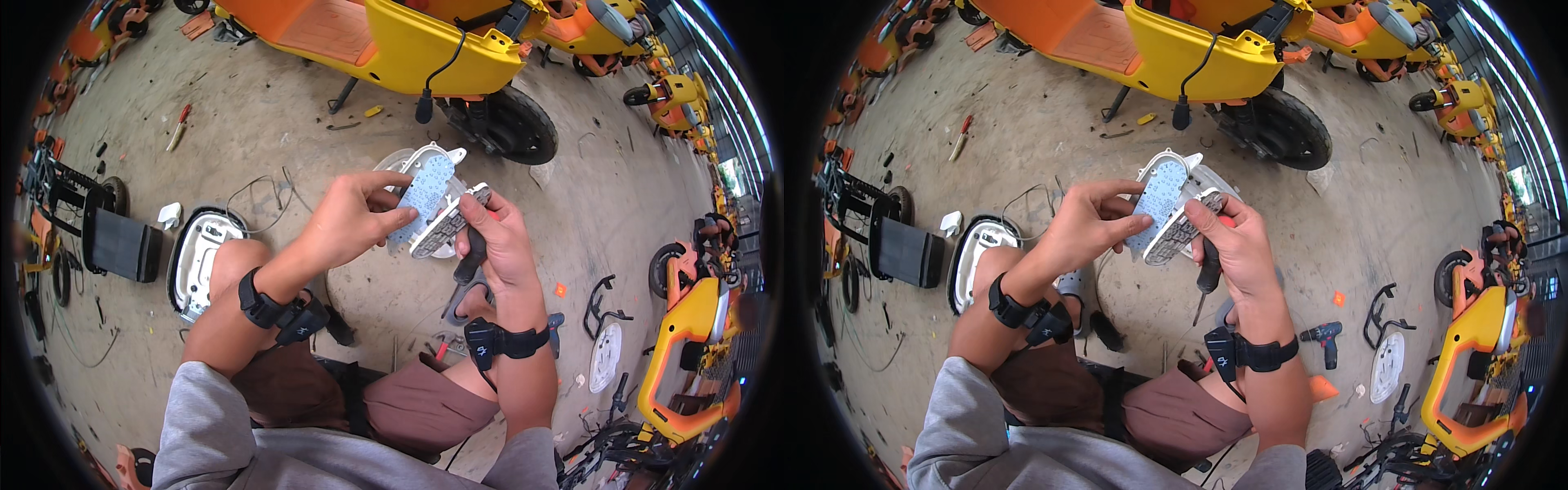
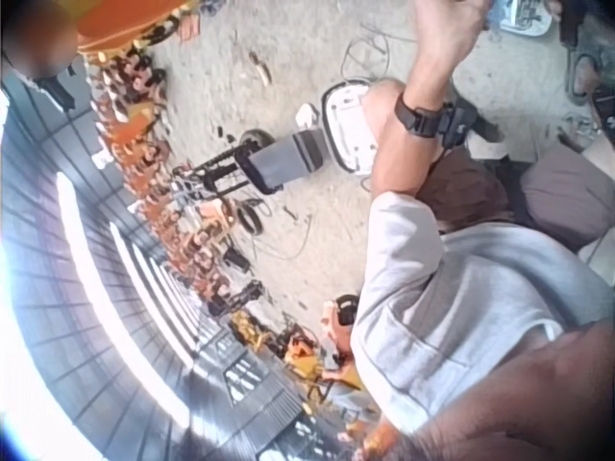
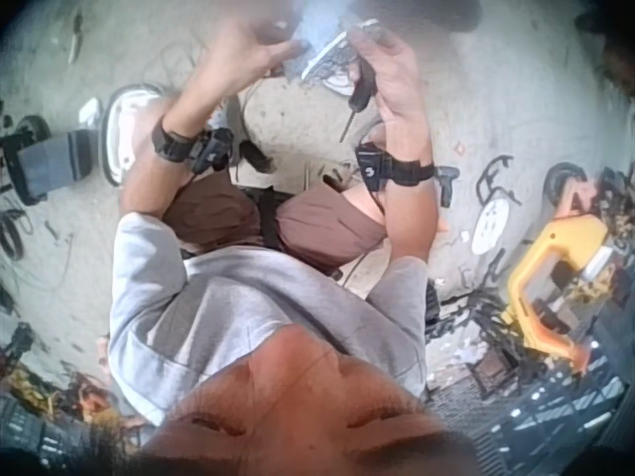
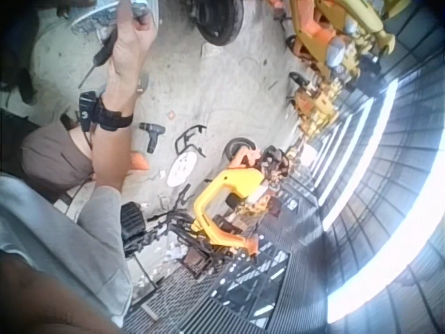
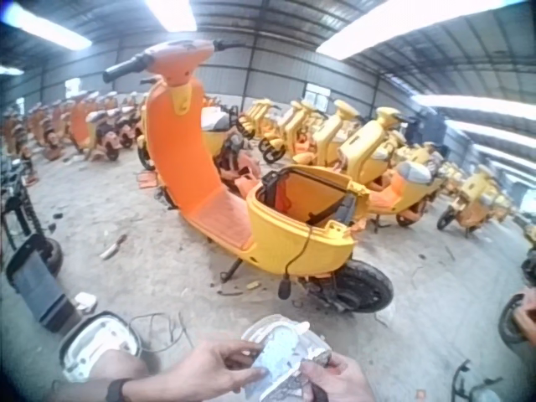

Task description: The person uses a screwdriver to disassemble an electronic light component, removes a circuit board, and unscrews internal screws.

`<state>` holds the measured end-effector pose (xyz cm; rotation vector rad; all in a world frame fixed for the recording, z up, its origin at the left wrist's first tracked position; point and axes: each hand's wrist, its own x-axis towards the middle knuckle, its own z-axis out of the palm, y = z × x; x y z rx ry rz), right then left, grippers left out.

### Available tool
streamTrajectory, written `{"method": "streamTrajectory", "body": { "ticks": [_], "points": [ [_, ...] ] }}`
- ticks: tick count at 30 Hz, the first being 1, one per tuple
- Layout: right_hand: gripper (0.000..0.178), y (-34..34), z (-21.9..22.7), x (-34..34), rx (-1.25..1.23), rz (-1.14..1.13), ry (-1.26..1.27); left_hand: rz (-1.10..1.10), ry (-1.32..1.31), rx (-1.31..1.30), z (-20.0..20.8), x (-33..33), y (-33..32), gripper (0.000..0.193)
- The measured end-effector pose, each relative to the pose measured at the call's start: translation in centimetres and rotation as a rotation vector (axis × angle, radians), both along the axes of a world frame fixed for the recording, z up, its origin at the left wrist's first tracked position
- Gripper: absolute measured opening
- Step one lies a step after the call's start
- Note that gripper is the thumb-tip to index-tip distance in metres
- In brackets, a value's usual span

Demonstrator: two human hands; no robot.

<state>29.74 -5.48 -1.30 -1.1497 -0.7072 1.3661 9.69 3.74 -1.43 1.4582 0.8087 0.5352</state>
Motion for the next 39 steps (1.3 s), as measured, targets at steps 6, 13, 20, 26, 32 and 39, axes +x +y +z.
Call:
{"method": "streamTrajectory", "body": {
  "ticks": [6,13,20,26,32,39],
  "points": [
    [0.025,0.1,0.1,-2.0,0.009,-0.093,-0.22,-0.072,-0.063,-0.038,-0.5,0.1,-0.2,0.043],
    [0.036,0.6,-0.5,-2.7,0.234,-0.355,-0.408,-0.145,0.023,0.142,-0.4,0.0,-0.6,0.045],
    [0.045,0.3,-0.8,-4.0,0.322,-0.505,-0.687,-0.118,0.014,0.141,-0.6,0.0,-1.0,0.042],
    [0.042,0.3,-1.0,-3.0,0.205,-0.433,-0.528,-0.028,-0.002,0.258,-0.6,-0.2,-1.0,0.038],
    [0.04,-0.3,-0.7,-2.8,0.209,-0.395,-0.576,-0.009,0.049,0.277,-0.5,-0.3,-1.4,0.036],
    [0.025,-0.6,-0.4,-1.4,0.2,-0.257,-0.65,-0.004,-0.032,0.564,-0.8,-0.3,-1.3,0.034]
  ]
}}
